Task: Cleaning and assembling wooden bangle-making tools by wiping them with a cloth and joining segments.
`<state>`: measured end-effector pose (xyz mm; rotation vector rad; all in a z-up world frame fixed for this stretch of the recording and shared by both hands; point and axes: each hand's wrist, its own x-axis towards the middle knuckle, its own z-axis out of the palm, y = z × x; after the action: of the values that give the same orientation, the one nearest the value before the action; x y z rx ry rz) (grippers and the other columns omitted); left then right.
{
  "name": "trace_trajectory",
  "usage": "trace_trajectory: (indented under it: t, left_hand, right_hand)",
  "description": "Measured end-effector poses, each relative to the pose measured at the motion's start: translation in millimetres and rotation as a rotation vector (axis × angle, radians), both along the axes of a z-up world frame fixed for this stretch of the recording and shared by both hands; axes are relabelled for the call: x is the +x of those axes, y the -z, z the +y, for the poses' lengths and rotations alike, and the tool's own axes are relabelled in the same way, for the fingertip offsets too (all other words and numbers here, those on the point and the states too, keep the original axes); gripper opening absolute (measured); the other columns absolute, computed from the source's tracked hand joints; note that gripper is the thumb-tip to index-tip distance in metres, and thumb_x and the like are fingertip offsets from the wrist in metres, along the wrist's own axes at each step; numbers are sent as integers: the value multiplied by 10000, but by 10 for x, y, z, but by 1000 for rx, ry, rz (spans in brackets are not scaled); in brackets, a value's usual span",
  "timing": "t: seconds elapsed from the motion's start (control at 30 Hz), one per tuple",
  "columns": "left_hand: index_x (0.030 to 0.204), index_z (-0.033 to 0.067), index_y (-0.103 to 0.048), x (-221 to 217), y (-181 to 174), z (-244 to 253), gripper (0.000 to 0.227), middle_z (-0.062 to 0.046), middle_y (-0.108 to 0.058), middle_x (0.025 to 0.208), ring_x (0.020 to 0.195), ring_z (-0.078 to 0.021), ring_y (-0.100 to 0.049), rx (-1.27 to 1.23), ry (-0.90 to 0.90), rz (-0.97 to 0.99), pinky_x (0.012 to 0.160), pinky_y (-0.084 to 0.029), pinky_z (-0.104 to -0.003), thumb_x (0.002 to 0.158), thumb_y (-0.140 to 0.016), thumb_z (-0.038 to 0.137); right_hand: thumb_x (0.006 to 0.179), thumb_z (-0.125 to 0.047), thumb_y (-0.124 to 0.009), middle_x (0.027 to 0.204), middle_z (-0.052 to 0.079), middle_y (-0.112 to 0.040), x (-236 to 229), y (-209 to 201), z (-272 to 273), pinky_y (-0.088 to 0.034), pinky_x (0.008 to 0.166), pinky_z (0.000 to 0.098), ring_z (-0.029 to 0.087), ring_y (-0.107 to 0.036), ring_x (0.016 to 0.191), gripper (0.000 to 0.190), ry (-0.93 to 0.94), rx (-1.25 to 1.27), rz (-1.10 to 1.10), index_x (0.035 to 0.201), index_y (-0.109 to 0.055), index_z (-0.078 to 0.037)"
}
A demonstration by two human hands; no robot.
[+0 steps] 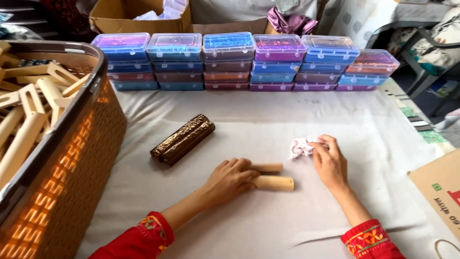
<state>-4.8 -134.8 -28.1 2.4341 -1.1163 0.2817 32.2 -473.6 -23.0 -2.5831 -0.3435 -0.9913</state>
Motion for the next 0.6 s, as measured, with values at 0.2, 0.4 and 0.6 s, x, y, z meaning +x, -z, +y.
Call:
trace_trajectory:
  t: [0.2,0.4,0.6]
  left_hand:
    - [1204,176,-725,86,-98,-173,390,-104,-563,1380,1136,-276,-584,-172,-198,-106,992,-433,-454,888,-754,404]
    - [1187,131,-654,93,-65,-168,524,-156,-501,1385,1233,-329,-500,-239,-239,-242,1017,-333,-541,778,-790,429]
    - [1258,106,-607,76,-139,-168,523,-85,-603,1073,992,-247,-578,-129,-232,-37,854,-395,-412,835,-794,349]
  right_hand:
    - [873,-56,-684,1272,62,-620,-15,-40,60,-592,786,373,240,-689,990,254,-93,-112,158,1103,-738,-149]
    - [877,-275,-749,1188,42,-646,-52,-131,253,-564,822,415,270,-678,1027,280,-106,-74,285,1084,-721,-88]
    - [858,-250,-788,1110,28,-687,10,21,218,-560,765,405,256,-696,977,211,18,34,303,961,-710,-85]
